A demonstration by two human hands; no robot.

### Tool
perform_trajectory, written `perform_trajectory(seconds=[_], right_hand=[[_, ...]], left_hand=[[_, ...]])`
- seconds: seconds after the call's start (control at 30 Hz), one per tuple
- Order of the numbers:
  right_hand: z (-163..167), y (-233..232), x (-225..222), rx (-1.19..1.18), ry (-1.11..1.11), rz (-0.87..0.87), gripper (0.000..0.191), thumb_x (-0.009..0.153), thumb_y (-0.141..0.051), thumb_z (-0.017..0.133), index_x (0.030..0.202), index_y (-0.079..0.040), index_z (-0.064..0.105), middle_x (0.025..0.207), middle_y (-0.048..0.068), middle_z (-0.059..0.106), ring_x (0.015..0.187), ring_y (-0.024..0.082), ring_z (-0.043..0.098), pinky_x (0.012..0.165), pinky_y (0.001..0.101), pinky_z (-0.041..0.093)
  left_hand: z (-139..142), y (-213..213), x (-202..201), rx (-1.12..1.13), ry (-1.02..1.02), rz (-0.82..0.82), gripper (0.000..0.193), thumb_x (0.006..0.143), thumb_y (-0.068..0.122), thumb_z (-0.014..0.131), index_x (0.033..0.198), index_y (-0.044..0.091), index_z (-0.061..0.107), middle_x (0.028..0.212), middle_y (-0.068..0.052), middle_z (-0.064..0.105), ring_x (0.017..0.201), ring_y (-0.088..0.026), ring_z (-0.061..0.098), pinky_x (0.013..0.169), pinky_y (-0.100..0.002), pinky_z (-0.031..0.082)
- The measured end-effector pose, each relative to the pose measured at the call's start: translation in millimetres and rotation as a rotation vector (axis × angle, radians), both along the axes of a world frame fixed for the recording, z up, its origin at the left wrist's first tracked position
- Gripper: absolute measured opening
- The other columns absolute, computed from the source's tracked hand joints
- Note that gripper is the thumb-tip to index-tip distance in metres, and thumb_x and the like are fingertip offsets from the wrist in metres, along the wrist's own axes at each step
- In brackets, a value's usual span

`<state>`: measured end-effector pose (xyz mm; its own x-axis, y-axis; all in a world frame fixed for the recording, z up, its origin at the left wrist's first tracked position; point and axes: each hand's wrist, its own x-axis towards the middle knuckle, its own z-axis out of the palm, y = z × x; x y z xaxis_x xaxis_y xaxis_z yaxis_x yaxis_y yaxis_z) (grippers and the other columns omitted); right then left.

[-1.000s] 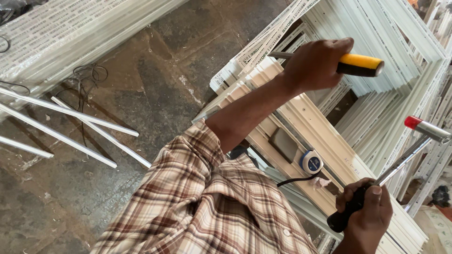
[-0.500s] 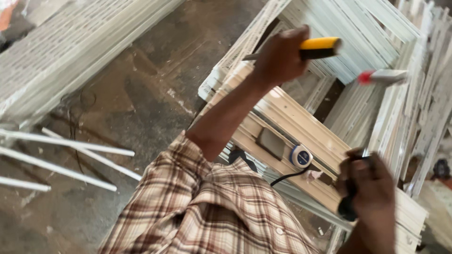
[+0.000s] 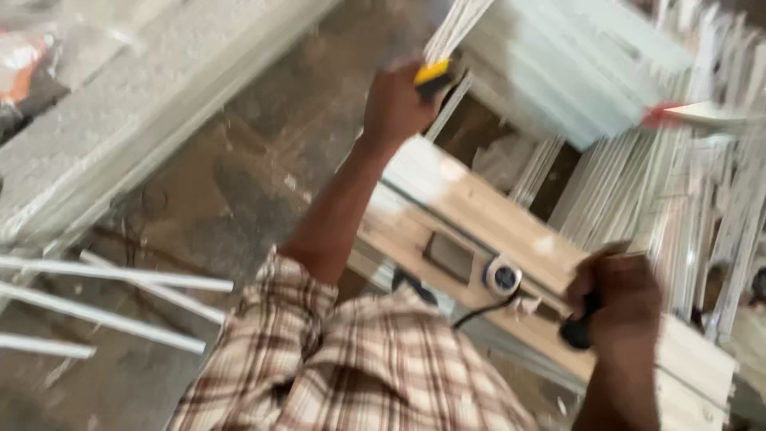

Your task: The person uses a rubber mallet and a metal punch to tap and seat components into a white window frame. The person repeatedly strikes the punch with the mallet along the frame edge, then repositions the punch and continues tapping to secure the frame parts.

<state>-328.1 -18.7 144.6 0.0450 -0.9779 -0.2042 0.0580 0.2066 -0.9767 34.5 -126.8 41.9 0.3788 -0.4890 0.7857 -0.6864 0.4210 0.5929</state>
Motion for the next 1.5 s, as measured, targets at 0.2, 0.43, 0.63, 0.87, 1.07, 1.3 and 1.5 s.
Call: perform_trajectory(seconds=[0.2, 0.43, 0.63, 0.87, 1.07, 1.3, 1.5], right_hand=[[7, 26, -6, -0.281, 0.309, 0.051, 0.029, 0.120, -0.025, 0.044, 0.112, 0.002, 0.050, 0.078, 0.011, 0.051, 0.061, 0.020, 0.048, 0.053, 0.0311, 0.039], [-19, 38, -6, -0.181, 0.315, 0.059, 0.023, 0.118, -0.023, 0.044, 0.114, -0.001, 0.051, 0.080, 0.011, 0.052, 0.058, 0.020, 0.047, 0.053, 0.0316, 0.039], [-29, 35, -25, -0.187, 0.337, 0.078, 0.025, 0.121, -0.023, 0.042, 0.116, -0.001, 0.051, 0.077, 0.012, 0.052, 0.059, 0.021, 0.047, 0.054, 0.0321, 0.039], [-41, 34, -34, -0.169, 0.283, 0.062, 0.031, 0.123, -0.024, 0.044, 0.108, 0.002, 0.051, 0.079, 0.014, 0.051, 0.061, 0.022, 0.046, 0.054, 0.0331, 0.039], [-39, 40, -27, -0.134, 0.261, 0.022, 0.027, 0.120, -0.023, 0.045, 0.109, 0.001, 0.051, 0.080, 0.013, 0.051, 0.062, 0.021, 0.045, 0.054, 0.0324, 0.038], [-39, 35, -24, -0.092, 0.349, 0.149, 0.024, 0.116, -0.022, 0.045, 0.110, 0.000, 0.051, 0.082, 0.012, 0.052, 0.061, 0.021, 0.046, 0.052, 0.0325, 0.039], [29, 58, 4, -0.399, -0.002, -0.017, 0.031, 0.121, -0.031, 0.045, 0.110, -0.004, 0.057, 0.074, 0.008, 0.049, 0.057, 0.019, 0.044, 0.055, 0.0310, 0.037]], left_hand=[[5, 4, 9, 0.048, 0.061, -0.005, 0.014, 0.082, 0.011, 0.075, 0.092, 0.008, 0.067, 0.085, -0.018, 0.070, 0.086, -0.042, 0.070, 0.071, -0.049, 0.056], [-4, 8, -85, 0.351, -0.157, -0.259, 0.015, 0.092, 0.022, 0.073, 0.094, 0.011, 0.063, 0.070, -0.004, 0.069, 0.058, -0.018, 0.069, 0.054, -0.037, 0.057], [-14, -19, -101, 0.153, -0.094, -0.312, 0.031, 0.078, 0.012, 0.075, 0.103, 0.003, 0.061, 0.070, -0.006, 0.069, 0.059, -0.020, 0.072, 0.054, -0.036, 0.060], [-10, -21, -86, 0.172, -0.089, -0.243, 0.029, 0.072, 0.011, 0.076, 0.096, 0.009, 0.059, 0.076, -0.005, 0.071, 0.072, -0.026, 0.076, 0.061, -0.042, 0.059], [-10, -22, -86, 0.144, -0.060, -0.228, 0.029, 0.073, 0.012, 0.077, 0.094, 0.009, 0.058, 0.075, -0.006, 0.070, 0.072, -0.028, 0.075, 0.061, -0.043, 0.058], [-14, -33, -85, 0.152, -0.045, -0.293, 0.022, 0.082, 0.013, 0.072, 0.098, 0.009, 0.058, 0.072, -0.005, 0.068, 0.060, -0.021, 0.072, 0.055, -0.037, 0.059], [-19, -34, -81, 0.170, -0.050, -0.228, 0.021, 0.087, 0.018, 0.075, 0.092, 0.008, 0.057, 0.070, -0.008, 0.067, 0.068, -0.027, 0.073, 0.062, -0.043, 0.058]])
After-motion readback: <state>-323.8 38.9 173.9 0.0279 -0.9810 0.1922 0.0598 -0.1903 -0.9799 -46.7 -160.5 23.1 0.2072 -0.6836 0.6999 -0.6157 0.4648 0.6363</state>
